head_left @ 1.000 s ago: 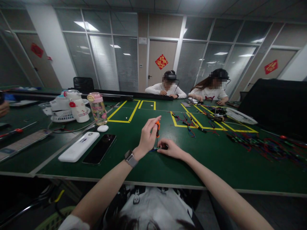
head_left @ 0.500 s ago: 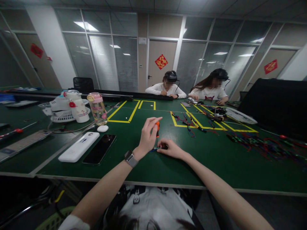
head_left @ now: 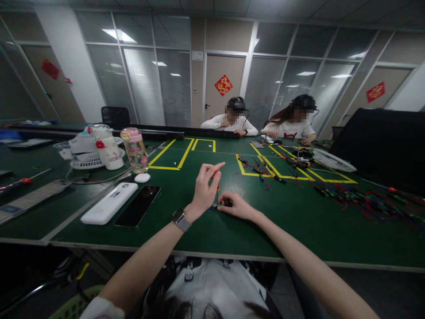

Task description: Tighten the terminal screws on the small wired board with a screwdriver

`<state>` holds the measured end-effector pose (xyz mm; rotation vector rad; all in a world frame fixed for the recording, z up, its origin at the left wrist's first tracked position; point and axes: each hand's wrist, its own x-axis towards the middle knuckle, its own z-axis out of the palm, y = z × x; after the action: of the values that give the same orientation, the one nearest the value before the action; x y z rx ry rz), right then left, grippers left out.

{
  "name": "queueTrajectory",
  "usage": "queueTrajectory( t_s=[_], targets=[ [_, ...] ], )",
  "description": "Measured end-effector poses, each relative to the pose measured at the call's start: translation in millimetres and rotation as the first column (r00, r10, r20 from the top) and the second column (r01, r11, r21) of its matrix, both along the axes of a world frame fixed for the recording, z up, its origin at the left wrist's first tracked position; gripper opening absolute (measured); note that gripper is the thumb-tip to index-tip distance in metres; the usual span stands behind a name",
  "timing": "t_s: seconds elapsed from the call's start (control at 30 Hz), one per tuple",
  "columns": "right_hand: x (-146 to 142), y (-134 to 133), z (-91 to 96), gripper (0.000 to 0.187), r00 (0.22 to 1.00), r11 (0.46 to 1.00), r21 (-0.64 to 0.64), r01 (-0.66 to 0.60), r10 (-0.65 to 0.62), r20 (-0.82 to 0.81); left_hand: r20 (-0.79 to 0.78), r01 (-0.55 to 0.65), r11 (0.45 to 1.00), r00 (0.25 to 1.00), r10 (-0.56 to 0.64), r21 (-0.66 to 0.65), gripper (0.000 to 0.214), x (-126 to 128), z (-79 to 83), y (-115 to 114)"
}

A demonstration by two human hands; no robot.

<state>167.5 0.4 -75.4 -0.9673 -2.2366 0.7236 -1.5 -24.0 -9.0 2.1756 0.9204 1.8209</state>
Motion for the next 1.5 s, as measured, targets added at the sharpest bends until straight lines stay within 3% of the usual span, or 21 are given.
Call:
queueTrajectory(
  t_s=[0.2,0.5,0.77,1.1,1.33,1.5],
  targets=[
    [-0.1,-0.1,0.1,0.014,1.0,1.0,-0.003,-0.004,0.004,0.001,0.054,0.095,0.993,0.994,-0.091,-0.074,0.036,1.0,-4.0,3.7],
    [0.0,0.7,-1.6,0.016,1.0,1.0,-0.007,0.004,-0.004,-0.008,-0.003,-0.035,0.997,0.999,0.036,0.067,0.02,1.0,-0.7,0.9],
    [0.0,0.1,0.4,0.013,1.0,1.0,0.001,-0.004,0.004,-0.005,0.03,0.11,0.994,0.994,-0.109,-0.013,0.036,0.2,-2.2,2.2],
    [0.1,-0.3,0.1,0.015,1.0,1.0,0.009,0.006,-0.006,0.002,0.02,-0.019,0.998,1.0,0.018,0.066,0.018,1.1,0.5,0.3],
    [0.2,1.0,-1.6,0.014,1.0,1.0,0.008,-0.008,0.008,-0.013,-0.011,0.033,0.999,0.999,-0.033,0.017,0.032,-0.9,0.6,-0.5],
    [1.2,2.3,-3.5,0.015,1.0,1.0,0.004,-0.017,0.017,-0.022,0.014,0.024,0.999,1.0,-0.024,0.039,0.029,-0.5,0.1,1.1]
  ],
)
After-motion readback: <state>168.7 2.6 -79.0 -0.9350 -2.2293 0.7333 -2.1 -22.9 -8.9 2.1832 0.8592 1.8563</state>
